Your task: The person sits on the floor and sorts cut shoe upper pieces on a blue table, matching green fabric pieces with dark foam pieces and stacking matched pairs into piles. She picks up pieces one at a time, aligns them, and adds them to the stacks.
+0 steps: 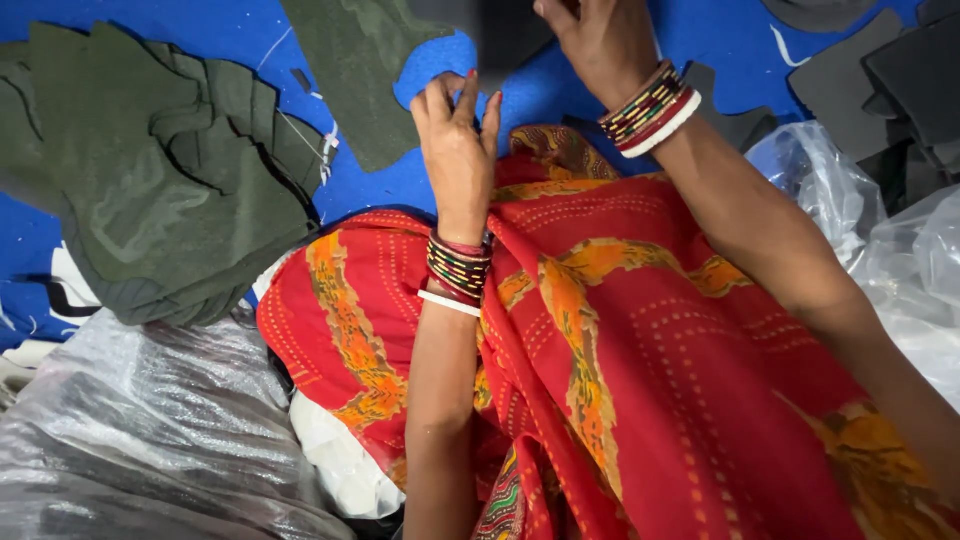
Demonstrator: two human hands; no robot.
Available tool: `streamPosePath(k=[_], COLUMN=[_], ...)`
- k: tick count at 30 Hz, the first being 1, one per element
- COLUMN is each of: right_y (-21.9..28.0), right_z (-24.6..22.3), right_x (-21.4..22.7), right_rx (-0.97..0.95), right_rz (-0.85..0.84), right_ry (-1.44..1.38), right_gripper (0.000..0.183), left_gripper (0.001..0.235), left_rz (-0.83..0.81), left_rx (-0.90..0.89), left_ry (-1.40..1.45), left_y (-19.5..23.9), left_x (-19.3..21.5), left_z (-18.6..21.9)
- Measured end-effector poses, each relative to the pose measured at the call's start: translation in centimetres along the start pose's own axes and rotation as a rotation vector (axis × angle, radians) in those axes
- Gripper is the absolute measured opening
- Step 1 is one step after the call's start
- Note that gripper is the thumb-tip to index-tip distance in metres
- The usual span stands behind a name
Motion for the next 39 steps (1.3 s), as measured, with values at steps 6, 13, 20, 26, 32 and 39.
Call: streamPosePath(k=[6,13,20,26,32,39], right_y=[-0.4,-2.7,-3.5,-0.3,3.4,4.4], right_z=[-1.6,-2.5,-7.6,-6.2,-6.6,-6.2], right_x=[0.0,-3.7,-6.8,-5.2,-3.3,1.7], right_rx=[-0.005,-0.028,0.099,0.055,0.025,-0.149], right_rz=[-0.023,-0.08,-0.424,-0.411,-0.375,-0.368], right_ry=[0.031,0.416,0.222,0.213,0.308,0.056], right_gripper=[0.017,0.008,0.072,0.077,0.082,0.05], left_gripper=[0.033,0.023,0.08,0.09,0.085,0.065], left_rz=[0.006,-0.128,-0.301,-0.358,-0.337,-0.322], left_rx=[-0.005,0.075,-0.196,-0.23,-0.217,-0.23], left_ry=[-0.03,-0.185,-0.426,-0.445,-0.441,-0.503], left_y=[-0.1,-1.7,-3.8,-4.3,-4.0,-3.5], left_x=[0.2,0.3,-0.4,0.5,0.1,-1.0], left_z=[0.3,-1.4,-2.7,-1.5,-2.0,-2.5])
Point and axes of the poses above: each hand's wrist, its own y-axis away from the middle knuckle, its own x-axis out of the back of the hand, z = x × y, the point moved 4 cm from there along -y, towards the middle knuckle, and after that the axes turned 15 degrees about -y, right-handed, at the moved point
